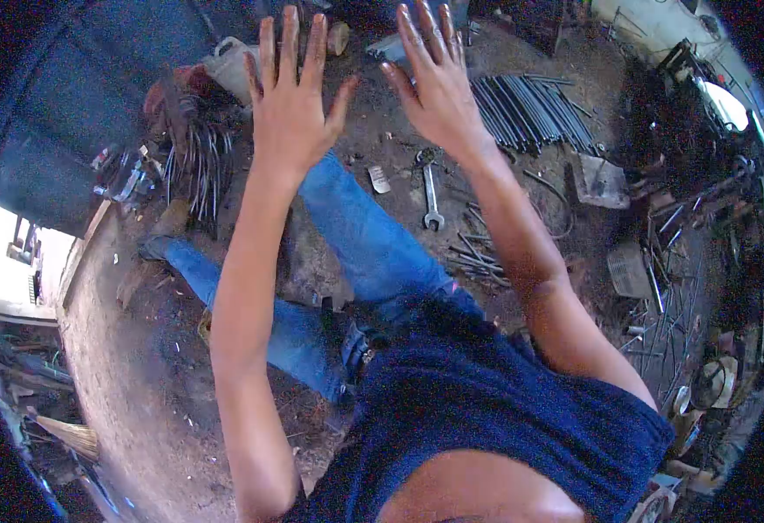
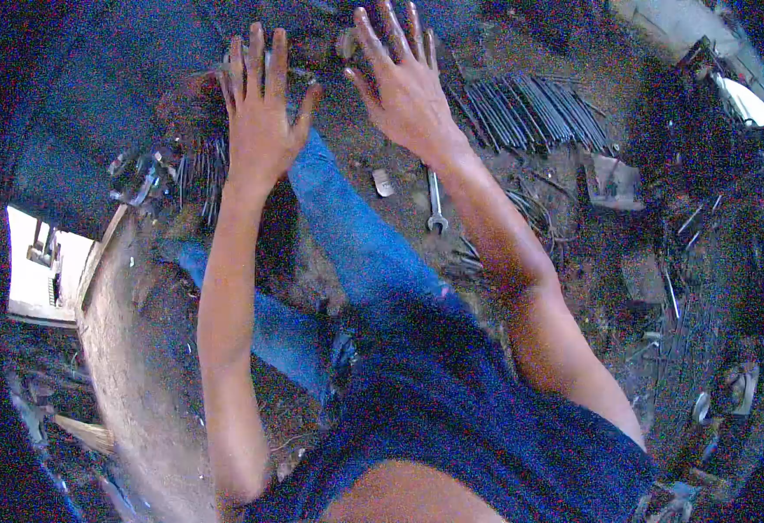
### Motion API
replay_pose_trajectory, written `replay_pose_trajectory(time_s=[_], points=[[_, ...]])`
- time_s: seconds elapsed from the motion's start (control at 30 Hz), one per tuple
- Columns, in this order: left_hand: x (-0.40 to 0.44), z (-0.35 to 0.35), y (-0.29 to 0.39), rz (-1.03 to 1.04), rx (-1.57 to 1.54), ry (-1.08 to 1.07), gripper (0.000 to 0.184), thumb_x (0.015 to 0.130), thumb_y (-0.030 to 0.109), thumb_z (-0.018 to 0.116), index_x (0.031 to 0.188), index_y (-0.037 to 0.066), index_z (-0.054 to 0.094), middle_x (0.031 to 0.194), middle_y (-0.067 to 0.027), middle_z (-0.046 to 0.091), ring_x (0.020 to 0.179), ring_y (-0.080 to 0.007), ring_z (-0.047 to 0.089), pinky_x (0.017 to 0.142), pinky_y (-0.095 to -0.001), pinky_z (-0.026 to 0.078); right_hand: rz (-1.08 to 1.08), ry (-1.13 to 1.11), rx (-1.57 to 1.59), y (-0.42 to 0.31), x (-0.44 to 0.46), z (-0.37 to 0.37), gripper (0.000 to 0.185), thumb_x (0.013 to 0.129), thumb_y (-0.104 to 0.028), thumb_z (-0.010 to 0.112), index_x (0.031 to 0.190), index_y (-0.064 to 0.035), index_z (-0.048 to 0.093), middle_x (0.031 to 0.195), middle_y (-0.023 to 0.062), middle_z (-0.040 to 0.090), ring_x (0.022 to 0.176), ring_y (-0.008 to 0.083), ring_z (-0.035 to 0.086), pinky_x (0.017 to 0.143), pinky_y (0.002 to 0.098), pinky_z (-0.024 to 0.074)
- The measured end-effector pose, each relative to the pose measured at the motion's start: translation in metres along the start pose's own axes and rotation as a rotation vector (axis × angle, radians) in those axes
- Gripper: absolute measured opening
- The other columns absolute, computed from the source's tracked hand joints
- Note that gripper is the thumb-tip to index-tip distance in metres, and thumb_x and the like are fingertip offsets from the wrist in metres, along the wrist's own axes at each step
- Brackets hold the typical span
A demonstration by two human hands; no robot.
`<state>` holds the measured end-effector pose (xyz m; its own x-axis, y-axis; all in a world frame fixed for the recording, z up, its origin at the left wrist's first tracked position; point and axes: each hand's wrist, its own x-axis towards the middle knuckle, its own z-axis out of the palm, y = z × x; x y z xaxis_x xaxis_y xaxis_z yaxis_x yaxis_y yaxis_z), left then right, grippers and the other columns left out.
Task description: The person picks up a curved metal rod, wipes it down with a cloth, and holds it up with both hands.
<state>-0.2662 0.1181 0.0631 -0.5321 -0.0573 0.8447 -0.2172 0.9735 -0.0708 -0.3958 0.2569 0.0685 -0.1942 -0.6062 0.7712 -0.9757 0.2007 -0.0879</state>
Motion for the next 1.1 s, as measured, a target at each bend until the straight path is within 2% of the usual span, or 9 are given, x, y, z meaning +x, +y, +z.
replay_pose_trajectory(time_s=[0.27,0.5,0.53,0.63,0.7,0.73,0.83,0.87,1.1], points=[[-0.018,0.050,0.044,-0.046,-0.234,-0.237,0.076,0.088,0.024,0.059,0.150,0.010,0.017,0.154,-0.0166,0.015,0.143,-0.0365,0.011,0.114,-0.0537,0.013,0.134,-0.050,-0.025,0.056,-0.063,0.010,0.067,0.093,-0.021,0.053,0.148,-0.0039,0.020,0.152,0.0259,0.016,0.140,0.0475,0.011,0.112,0.0535,0.0153],[-0.044,0.116,0.099,-0.040,-0.379,-0.553,0.074,0.090,0.029,0.057,0.149,0.007,0.018,0.156,-0.0153,0.012,0.144,-0.0340,0.004,0.116,-0.0504,0.009,0.348,-0.188,-0.106,0.093,-0.132,0.001,0.069,0.091,-0.017,0.055,0.148,-0.0030,0.019,0.152,0.0253,0.018,0.140,0.0459,0.012,0.112,0.0531,0.0180],[-0.048,0.123,0.112,0.137,-0.095,-0.164,0.050,0.092,0.032,0.056,0.131,0.001,0.047,0.130,-0.0209,0.050,0.126,-0.0315,0.045,0.102,-0.0462,0.038,0.398,-0.196,-0.101,0.099,-0.142,0.000,0.069,0.091,-0.016,0.055,0.148,-0.0022,0.019,0.151,0.0254,0.018,0.140,0.0459,0.013,0.112,0.0530,0.0185],[-0.074,0.162,0.129,0.084,-0.429,-0.348,0.071,0.089,0.039,0.057,0.147,0.012,0.027,0.153,-0.0145,0.023,0.142,-0.0346,0.019,0.113,-0.0540,0.019,0.484,-0.207,-0.091,0.108,-0.170,-0.010,0.067,0.092,-0.016,0.054,0.147,-0.0007,0.019,0.151,0.0260,0.019,0.139,0.0459,0.015,0.112,0.0523,0.0197],[-0.092,0.176,0.140,0.084,-0.487,-0.365,0.071,0.088,0.036,0.058,0.147,0.012,0.027,0.152,-0.0146,0.026,0.141,-0.0343,0.020,0.112,-0.0540,0.021,0.632,-0.301,-0.038,0.116,-0.188,-0.012,0.070,0.093,-0.018,0.054,0.148,-0.0008,0.014,0.153,0.0253,0.011,0.141,0.0461,0.004,0.114,0.0514,0.0135],[-0.098,0.180,0.148,0.083,-0.444,-0.418,0.071,0.088,0.036,0.059,0.147,0.011,0.028,0.151,-0.0149,0.027,0.141,-0.0341,0.020,0.112,-0.0532,0.022,0.371,-0.062,-0.371,0.121,-0.203,-0.006,0.047,0.094,-0.023,0.057,0.131,0.0026,0.044,0.129,0.0267,0.048,0.121,0.0392,0.047,0.096,0.0460,0.0419],[-0.115,0.190,0.171,0.123,-0.366,-0.502,0.069,0.087,0.035,0.060,0.145,0.009,0.031,0.149,-0.0162,0.031,0.140,-0.0340,0.024,0.112,-0.0496,0.025,0.387,-0.009,-0.377,0.144,-0.250,0.001,0.053,0.086,-0.026,0.064,0.129,0.0006,0.049,0.124,0.0277,0.053,0.117,0.0411,0.050,0.098,0.0435,0.0432],[-0.121,0.194,0.178,0.119,-0.419,-0.562,0.068,0.087,0.034,0.060,0.144,0.008,0.032,0.147,-0.0164,0.033,0.139,-0.0341,0.026,0.112,-0.0488,0.026,0.501,-0.117,-0.237,0.148,-0.267,0.001,0.067,0.089,-0.023,0.061,0.143,-0.0010,0.028,0.140,0.0296,0.035,0.130,0.0461,0.033,0.107,0.0447,0.0331],[-0.141,0.213,0.224,0.277,-0.550,-0.733,0.063,0.087,0.030,0.061,0.139,0.002,0.039,0.137,-0.0178,0.046,0.130,-0.0352,0.039,0.109,-0.0430,0.033,0.789,-0.162,-0.176,0.151,-0.362,0.009,0.064,0.089,-0.026,0.061,0.141,-0.0008,0.033,0.134,0.0322,0.041,0.124,0.0461,0.041,0.103,0.0461,0.0368]])
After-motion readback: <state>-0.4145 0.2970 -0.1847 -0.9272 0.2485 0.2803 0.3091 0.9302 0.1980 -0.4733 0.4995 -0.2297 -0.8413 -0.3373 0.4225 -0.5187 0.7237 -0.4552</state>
